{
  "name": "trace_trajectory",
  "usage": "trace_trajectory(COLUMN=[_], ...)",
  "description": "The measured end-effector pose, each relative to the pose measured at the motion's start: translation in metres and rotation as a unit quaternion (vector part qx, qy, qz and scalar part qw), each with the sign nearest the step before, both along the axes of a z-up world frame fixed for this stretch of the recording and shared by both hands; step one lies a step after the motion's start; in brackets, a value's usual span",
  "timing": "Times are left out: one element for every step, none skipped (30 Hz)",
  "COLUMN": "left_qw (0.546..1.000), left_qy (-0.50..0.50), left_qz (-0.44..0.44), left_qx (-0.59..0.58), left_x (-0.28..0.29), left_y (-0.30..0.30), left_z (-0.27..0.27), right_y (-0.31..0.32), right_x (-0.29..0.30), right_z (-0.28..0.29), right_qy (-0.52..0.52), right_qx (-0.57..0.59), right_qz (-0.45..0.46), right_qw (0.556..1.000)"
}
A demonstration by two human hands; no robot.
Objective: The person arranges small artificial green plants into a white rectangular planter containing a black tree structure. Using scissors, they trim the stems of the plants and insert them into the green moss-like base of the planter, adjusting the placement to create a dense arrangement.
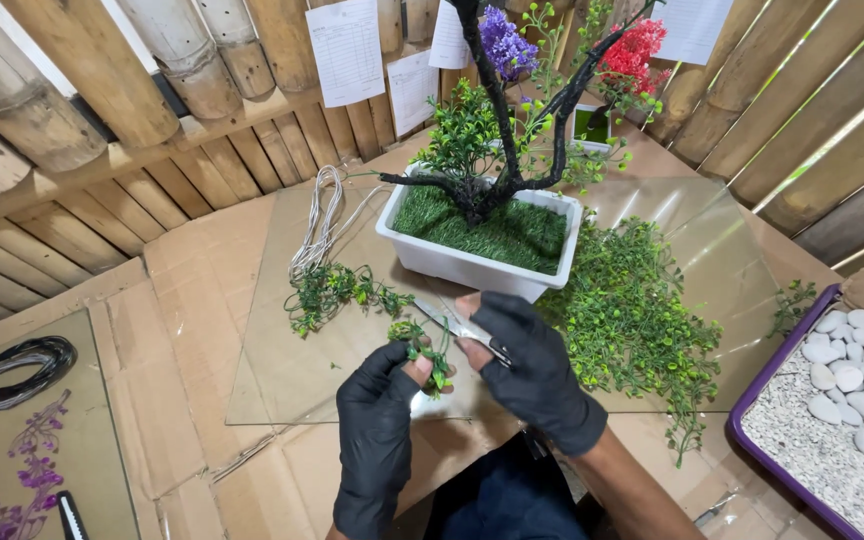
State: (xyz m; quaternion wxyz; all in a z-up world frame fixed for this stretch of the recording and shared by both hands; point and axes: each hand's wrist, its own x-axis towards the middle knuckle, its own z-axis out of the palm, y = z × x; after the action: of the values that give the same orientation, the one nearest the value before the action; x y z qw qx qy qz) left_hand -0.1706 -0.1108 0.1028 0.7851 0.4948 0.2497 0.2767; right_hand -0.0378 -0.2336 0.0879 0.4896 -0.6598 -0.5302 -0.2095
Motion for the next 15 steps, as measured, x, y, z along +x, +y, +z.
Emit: trace_trajectory(left_qw=[1.000, 1.000, 0.998, 0.998, 0.997, 0.995, 0.994, 0.993, 0.991, 0.991, 0.991, 0.990, 0.990, 0.998, 0.988], left_qy=[0.000, 0.028, 0.055, 0.055, 0.067, 0.082, 0.084, 0.097, 0.110, 0.111, 0.118, 0.123, 0.122, 0.041, -0.042], left_qz=[0.000, 0.006, 0.013, 0.013, 0.006, -0.002, -0.001, -0.008, -0.015, -0.018, -0.011, -0.004, -0.008, -0.018, -0.028], left_qx=[-0.001, -0.011, -0.021, -0.022, -0.043, -0.064, -0.066, -0.068, -0.070, -0.069, -0.068, -0.067, -0.066, 0.041, 0.146], left_x=[-0.003, -0.007, -0.010, -0.013, -0.015, -0.018, -0.019, -0.021, -0.021, -0.023, -0.025, -0.025, -0.027, -0.030, -0.033], left_y=[-0.003, -0.006, -0.010, -0.014, -0.018, -0.022, -0.025, -0.026, -0.028, -0.030, -0.032, -0.035, -0.037, -0.039, -0.042], left_z=[-0.002, -0.005, -0.007, -0.006, -0.005, -0.004, 0.000, 0.004, 0.008, 0.015, 0.023, 0.030, 0.035, 0.039, 0.043], right_y=[-0.005, -0.010, -0.015, -0.017, -0.019, -0.023, -0.024, -0.025, -0.026, -0.028, -0.029, -0.031, -0.031, -0.030, -0.030], right_x=[-0.011, -0.022, -0.033, -0.039, -0.045, -0.052, -0.051, -0.051, -0.050, -0.050, -0.050, -0.049, -0.051, -0.054, -0.056], right_z=[0.000, 0.000, 0.000, -0.002, -0.004, -0.007, -0.010, -0.012, -0.014, -0.013, -0.011, -0.009, -0.007, -0.005, -0.003], right_qy=[0.000, 0.022, 0.045, 0.045, 0.058, 0.074, 0.076, 0.062, 0.048, 0.049, 0.062, 0.073, 0.072, 0.134, 0.194], right_qx=[-0.001, -0.001, -0.002, -0.003, 0.005, 0.011, 0.010, 0.026, 0.042, 0.043, 0.031, 0.018, 0.019, 0.036, 0.053], right_qz=[0.000, 0.020, 0.040, 0.040, 0.017, -0.007, -0.007, -0.031, -0.054, -0.057, -0.069, -0.082, -0.086, -0.092, -0.098], right_qw=[1.000, 1.000, 0.998, 0.998, 0.998, 0.997, 0.997, 0.997, 0.997, 0.996, 0.995, 0.994, 0.994, 0.986, 0.975])
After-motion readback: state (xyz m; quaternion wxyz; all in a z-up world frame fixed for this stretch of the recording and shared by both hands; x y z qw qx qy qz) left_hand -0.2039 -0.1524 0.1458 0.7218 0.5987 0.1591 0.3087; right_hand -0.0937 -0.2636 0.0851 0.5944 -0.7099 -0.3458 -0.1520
